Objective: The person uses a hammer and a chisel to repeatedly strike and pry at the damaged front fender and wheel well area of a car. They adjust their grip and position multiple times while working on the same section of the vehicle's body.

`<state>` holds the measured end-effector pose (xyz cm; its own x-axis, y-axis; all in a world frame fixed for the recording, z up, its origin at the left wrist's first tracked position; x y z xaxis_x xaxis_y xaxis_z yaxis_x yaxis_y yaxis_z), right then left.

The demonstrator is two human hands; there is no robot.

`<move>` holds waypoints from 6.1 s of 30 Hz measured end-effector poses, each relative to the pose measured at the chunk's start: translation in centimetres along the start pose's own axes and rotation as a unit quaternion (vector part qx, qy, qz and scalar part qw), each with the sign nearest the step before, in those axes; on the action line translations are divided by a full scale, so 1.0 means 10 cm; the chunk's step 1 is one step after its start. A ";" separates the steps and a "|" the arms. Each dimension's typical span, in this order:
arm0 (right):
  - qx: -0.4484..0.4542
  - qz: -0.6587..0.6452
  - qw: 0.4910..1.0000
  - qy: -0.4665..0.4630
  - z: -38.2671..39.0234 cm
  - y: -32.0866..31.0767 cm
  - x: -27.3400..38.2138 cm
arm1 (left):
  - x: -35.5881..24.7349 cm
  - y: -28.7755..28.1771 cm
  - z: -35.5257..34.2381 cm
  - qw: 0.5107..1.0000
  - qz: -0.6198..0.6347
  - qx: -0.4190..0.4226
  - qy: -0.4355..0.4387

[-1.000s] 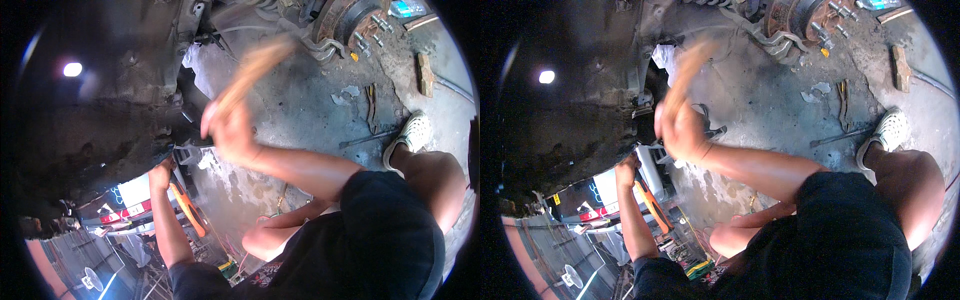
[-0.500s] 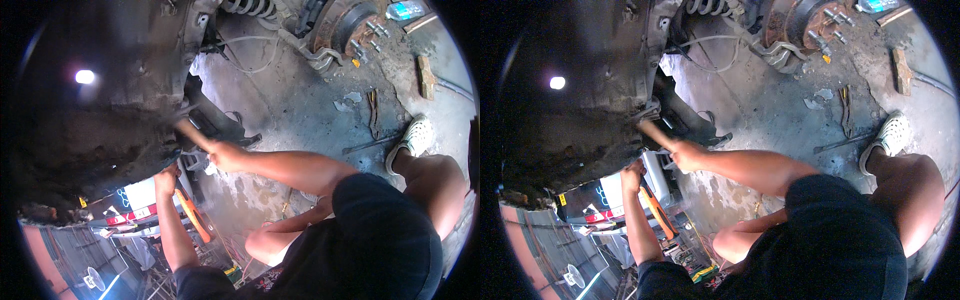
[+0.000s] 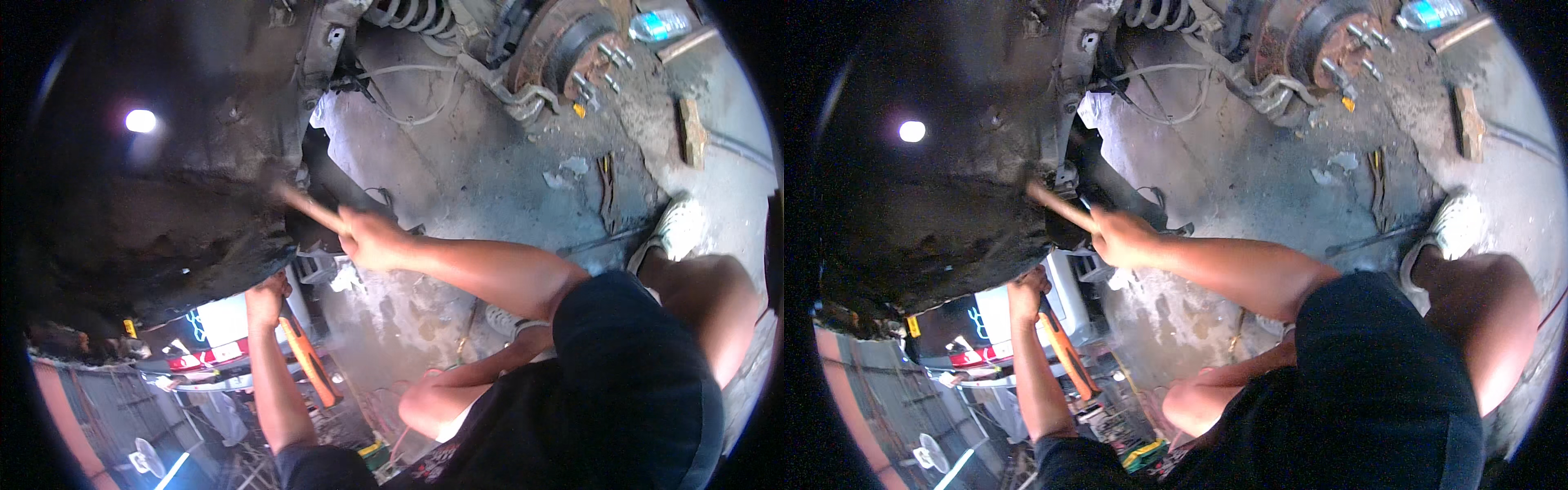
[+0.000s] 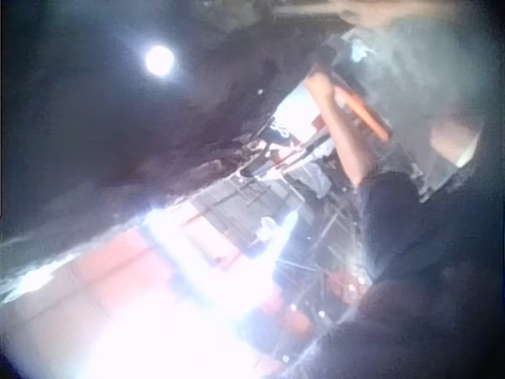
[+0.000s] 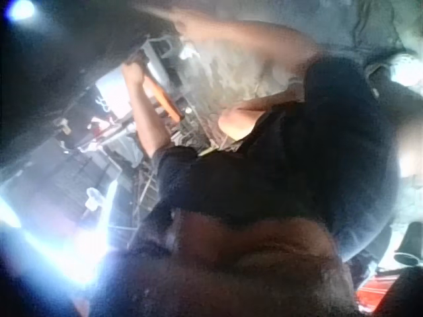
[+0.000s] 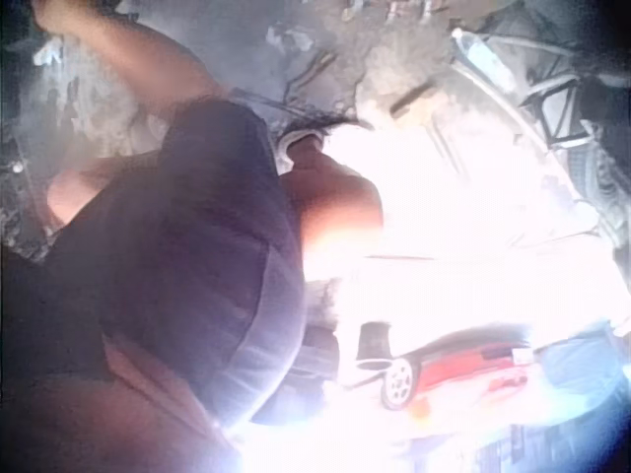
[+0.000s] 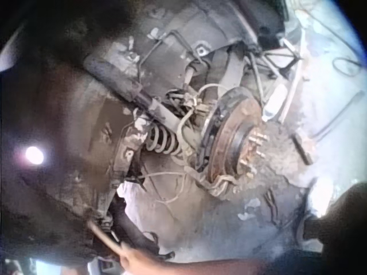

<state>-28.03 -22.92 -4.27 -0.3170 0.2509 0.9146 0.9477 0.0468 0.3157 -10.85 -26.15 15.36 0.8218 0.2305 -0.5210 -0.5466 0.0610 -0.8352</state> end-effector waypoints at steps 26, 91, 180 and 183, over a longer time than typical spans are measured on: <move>-0.153 -0.251 0.955 -0.031 0.06 -0.82 0.52 | 0.28 -0.22 -0.18 0.999 -0.046 0.007 0.006; 0.012 0.094 0.995 0.001 0.26 0.08 -0.26 | 0.21 0.03 -0.25 0.998 -0.023 0.054 0.004; 0.488 0.516 0.632 0.309 3.02 -0.71 -0.14 | 0.84 1.03 2.32 0.848 0.480 0.222 0.037; 0.489 0.518 0.645 0.278 2.87 -0.57 0.03 | 0.65 1.06 2.29 0.839 0.501 0.205 0.054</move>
<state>-32.49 4.62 -13.01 0.7974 0.2646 0.5424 0.1461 0.7873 -0.5989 -15.01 -1.75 7.14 -0.0845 0.2764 -0.9573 -0.9632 0.2234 0.1496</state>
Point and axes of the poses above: each hand's wrist, its own z-axis away from the middle knuckle, its own y-axis out of the palm, x = y × z, the point moved 9 cm from there along -z, towards the middle knuckle, and after that the axes turned 8 degrees about -y, right-handed, at the moved point
